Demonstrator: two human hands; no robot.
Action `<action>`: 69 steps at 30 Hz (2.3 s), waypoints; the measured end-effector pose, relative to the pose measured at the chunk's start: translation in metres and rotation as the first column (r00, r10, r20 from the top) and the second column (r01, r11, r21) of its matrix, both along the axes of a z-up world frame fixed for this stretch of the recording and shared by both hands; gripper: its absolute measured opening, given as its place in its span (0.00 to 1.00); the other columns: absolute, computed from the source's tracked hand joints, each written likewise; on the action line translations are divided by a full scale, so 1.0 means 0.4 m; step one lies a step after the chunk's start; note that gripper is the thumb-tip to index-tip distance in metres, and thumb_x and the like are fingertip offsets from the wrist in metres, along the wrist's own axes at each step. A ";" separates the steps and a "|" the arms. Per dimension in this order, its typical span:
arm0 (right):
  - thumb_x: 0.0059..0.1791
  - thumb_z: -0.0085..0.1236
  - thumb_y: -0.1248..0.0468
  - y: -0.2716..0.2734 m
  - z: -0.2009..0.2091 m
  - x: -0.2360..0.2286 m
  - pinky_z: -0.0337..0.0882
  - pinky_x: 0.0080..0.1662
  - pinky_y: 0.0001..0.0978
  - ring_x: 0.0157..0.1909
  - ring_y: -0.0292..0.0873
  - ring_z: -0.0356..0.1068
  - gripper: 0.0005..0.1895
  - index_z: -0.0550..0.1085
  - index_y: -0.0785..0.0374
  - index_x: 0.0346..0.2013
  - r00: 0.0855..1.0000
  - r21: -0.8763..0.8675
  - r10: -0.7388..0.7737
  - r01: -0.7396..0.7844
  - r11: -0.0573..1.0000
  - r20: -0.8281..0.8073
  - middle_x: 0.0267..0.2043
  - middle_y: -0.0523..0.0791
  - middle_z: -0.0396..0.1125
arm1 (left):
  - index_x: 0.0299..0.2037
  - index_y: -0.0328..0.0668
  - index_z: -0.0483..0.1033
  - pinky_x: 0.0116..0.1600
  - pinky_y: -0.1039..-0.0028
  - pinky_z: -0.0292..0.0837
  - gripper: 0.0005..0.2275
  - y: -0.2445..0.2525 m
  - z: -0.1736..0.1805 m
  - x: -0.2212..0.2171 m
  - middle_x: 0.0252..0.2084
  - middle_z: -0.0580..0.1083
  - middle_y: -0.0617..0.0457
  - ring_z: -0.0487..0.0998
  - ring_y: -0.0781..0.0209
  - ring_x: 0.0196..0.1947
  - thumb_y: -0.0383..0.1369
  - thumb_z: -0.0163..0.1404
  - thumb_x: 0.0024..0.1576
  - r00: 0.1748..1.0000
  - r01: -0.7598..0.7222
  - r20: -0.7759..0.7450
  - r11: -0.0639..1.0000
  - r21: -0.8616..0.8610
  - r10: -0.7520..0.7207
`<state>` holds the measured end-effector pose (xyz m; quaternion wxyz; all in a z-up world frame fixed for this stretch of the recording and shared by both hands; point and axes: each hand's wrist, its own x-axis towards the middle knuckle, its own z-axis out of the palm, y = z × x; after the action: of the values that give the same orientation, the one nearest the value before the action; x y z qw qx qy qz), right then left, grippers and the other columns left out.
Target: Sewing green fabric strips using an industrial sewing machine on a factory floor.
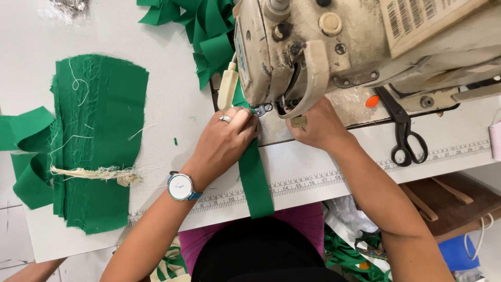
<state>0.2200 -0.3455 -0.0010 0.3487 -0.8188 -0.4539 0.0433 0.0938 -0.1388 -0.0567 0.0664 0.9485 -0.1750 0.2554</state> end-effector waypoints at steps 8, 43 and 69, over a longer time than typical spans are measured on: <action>0.47 0.50 0.71 0.011 0.038 -0.015 0.63 0.32 0.37 0.20 0.46 0.58 0.12 0.65 0.58 0.18 0.996 0.007 0.030 -0.031 0.999 0.082 0.15 0.43 0.55 | 0.47 0.42 0.77 0.43 0.68 0.68 0.08 0.006 0.026 0.002 0.41 0.70 0.53 0.77 0.54 0.48 0.36 0.49 0.65 1.000 -0.022 0.018 1.000 0.015 0.022; 0.47 0.54 0.67 -0.007 0.007 -0.027 0.59 0.40 0.40 0.31 0.48 0.58 0.07 0.73 0.57 0.23 0.936 0.044 0.046 -0.065 0.997 0.350 0.26 0.41 0.55 | 0.33 0.36 0.78 0.30 0.70 0.65 0.06 -0.086 0.069 -0.055 0.35 0.72 0.35 0.78 0.41 0.33 0.22 0.47 0.52 0.974 0.106 0.145 0.912 0.396 -0.176; 0.47 0.49 0.63 0.009 -0.034 -0.047 0.62 0.49 0.43 0.52 0.46 0.66 0.25 0.78 0.34 0.55 0.876 -0.044 0.127 -0.121 0.992 0.466 0.42 0.38 0.68 | 0.38 0.41 0.78 0.39 0.66 0.70 0.02 -0.044 0.014 -0.040 0.38 0.79 0.41 0.81 0.47 0.39 0.28 0.52 0.58 0.974 0.067 0.211 0.994 0.090 -0.085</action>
<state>0.2011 -0.3420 -0.0148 0.2202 -0.7766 -0.5758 -0.1300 0.0778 -0.1563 -0.0511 0.0178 0.9099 -0.2279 0.3462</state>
